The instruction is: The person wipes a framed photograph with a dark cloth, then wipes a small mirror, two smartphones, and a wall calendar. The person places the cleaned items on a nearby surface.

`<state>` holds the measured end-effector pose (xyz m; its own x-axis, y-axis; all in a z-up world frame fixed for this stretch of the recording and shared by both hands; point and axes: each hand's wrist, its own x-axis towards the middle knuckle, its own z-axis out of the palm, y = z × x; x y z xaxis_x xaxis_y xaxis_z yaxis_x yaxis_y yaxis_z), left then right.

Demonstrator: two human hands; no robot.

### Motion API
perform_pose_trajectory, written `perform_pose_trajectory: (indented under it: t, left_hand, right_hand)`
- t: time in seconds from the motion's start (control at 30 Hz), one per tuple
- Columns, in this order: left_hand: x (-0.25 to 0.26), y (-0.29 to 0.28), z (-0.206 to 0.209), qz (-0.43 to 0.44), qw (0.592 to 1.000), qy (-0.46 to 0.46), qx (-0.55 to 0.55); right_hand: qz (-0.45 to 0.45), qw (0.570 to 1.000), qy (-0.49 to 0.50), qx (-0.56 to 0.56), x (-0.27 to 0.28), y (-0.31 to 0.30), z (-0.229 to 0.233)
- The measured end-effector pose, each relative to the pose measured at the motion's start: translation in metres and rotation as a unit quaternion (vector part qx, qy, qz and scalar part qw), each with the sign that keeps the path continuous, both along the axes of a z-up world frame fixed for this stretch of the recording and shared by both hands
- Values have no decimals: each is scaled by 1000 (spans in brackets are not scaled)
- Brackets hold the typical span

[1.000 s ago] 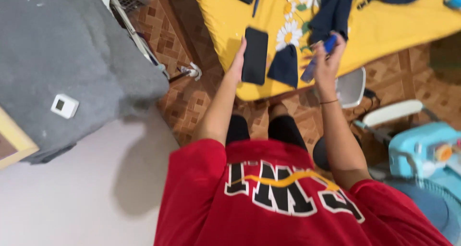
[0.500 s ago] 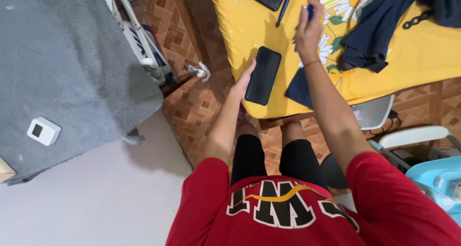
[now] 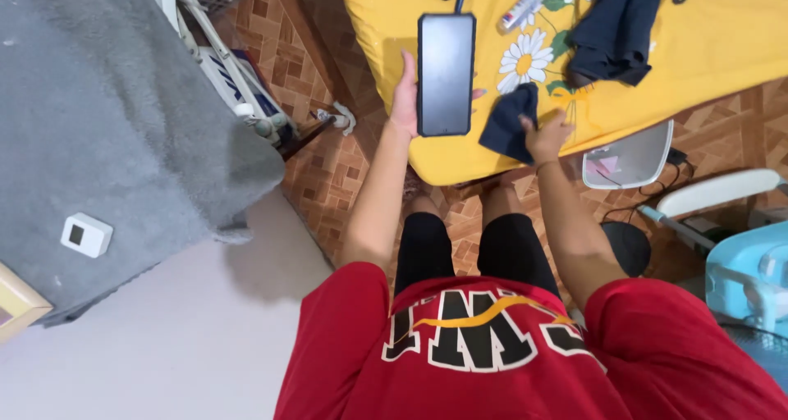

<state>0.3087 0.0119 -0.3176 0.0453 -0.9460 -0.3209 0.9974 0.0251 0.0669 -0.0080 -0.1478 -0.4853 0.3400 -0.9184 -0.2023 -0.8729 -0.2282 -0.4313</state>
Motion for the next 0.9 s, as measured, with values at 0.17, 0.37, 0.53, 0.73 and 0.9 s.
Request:
perform_pose_trajectory:
  t: [0.17,0.37,0.53,0.73,0.9]
  left_hand:
    - [-7,-4,46,-13,999,6,-52]
    - [-27,7,127,-15,995,-84,-56]
    - [-54,11,198,-44,989,-96,-101]
    - [-100,13,245,-30,992,-76,-101]
    - [-106,22,283,6,981,-146,-130]
  right_hand:
    - [-105,955,-72,269,5,34,95]
    - [176,977,-117,-31,19,51,293]
    - [194,922,-335,-12,13,82,407]
    - [26,909,-409,-75,18,111,468]
    - [130,877,-170,-431,15,80,552]
